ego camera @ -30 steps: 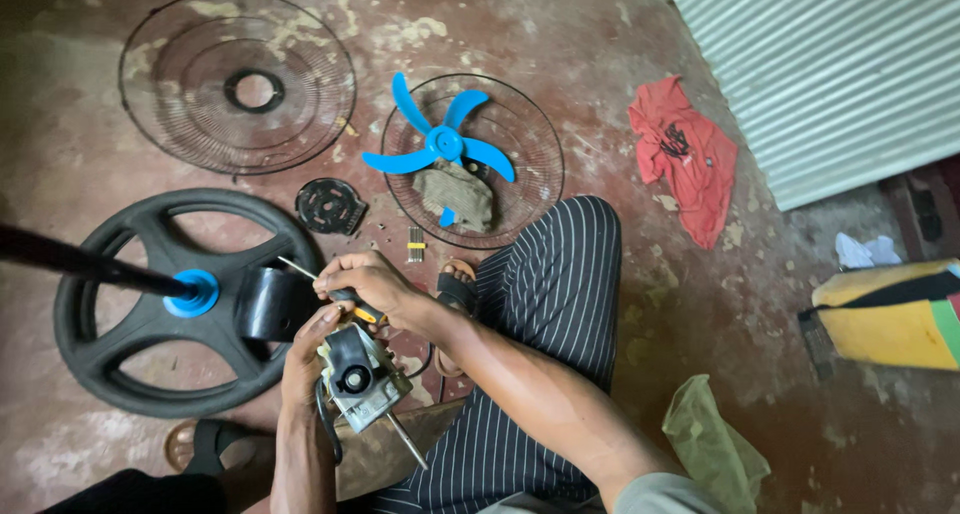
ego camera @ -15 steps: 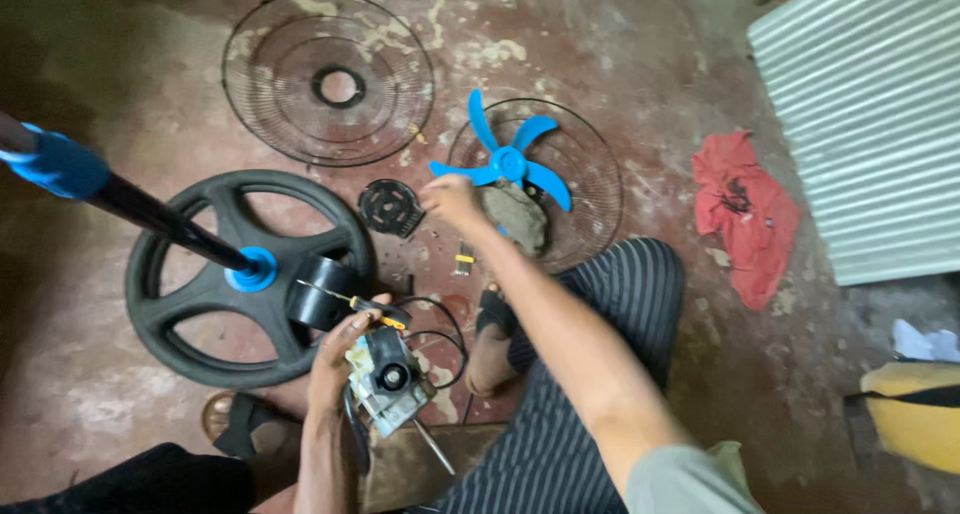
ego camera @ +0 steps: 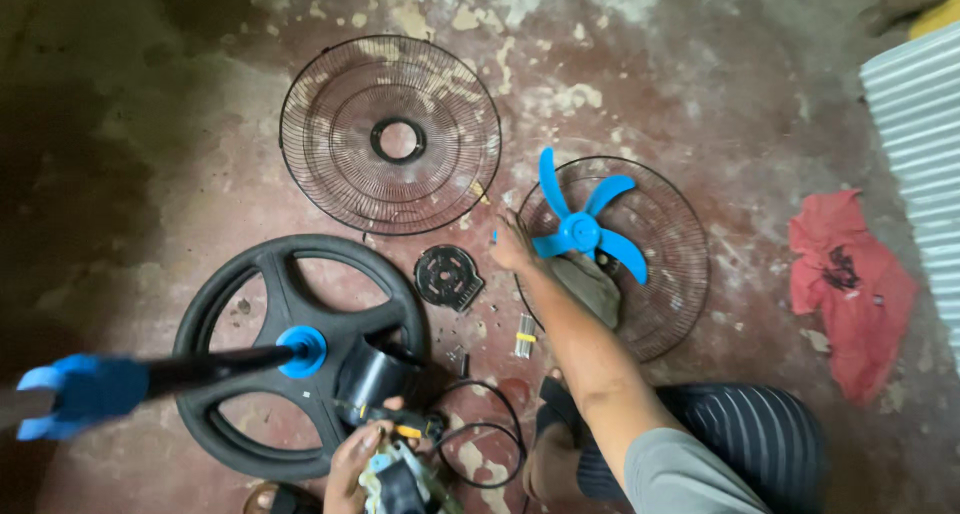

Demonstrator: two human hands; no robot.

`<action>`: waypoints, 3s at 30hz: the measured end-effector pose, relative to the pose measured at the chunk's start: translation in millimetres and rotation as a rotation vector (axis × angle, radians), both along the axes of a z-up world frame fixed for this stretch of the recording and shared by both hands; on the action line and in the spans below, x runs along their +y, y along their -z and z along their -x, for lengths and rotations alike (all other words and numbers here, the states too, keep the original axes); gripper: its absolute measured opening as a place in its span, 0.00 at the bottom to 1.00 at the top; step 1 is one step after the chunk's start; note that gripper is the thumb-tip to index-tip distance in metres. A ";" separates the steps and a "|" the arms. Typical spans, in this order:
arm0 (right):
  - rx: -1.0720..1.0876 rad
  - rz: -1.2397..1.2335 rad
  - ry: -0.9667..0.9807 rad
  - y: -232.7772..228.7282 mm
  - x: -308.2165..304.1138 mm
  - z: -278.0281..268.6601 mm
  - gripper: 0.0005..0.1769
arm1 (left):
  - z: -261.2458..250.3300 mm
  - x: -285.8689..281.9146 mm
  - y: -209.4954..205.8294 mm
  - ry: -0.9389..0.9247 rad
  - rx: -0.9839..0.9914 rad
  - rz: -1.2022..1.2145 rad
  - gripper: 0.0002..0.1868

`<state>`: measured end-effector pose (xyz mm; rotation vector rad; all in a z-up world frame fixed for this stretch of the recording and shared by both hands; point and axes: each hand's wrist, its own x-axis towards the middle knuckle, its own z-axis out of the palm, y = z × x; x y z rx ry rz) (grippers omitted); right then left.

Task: The person disassembles a standing fan motor, removes the outer casing, and uses a screwdriver to adjust internal components. They handle the motor housing, fan blades, and protective grills while seated on the floor.

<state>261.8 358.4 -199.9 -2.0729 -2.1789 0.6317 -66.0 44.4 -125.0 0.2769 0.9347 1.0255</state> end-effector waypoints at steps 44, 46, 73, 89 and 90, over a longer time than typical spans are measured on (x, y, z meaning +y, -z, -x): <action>1.248 0.488 -0.003 -142.0 -88.8 103.2 0.07 | -24.1 6.8 -76.0 -0.294 -0.004 -0.153 0.23; 0.941 0.440 -0.227 -178.7 -78.7 98.5 0.21 | -23.3 0.9 -94.0 -0.298 -0.038 -0.198 0.22; 0.511 0.018 -0.170 -319.4 -239.1 50.8 0.14 | -6.6 -42.9 -135.9 -0.390 -0.088 -0.337 0.23; 1.039 0.154 -0.207 -317.5 -234.7 43.5 0.12 | -6.0 -44.4 -143.3 -0.428 -0.216 -0.298 0.17; 1.035 0.175 -0.196 -317.6 -235.5 44.6 0.13 | -6.0 -42.8 -141.4 -0.423 -0.231 -0.300 0.17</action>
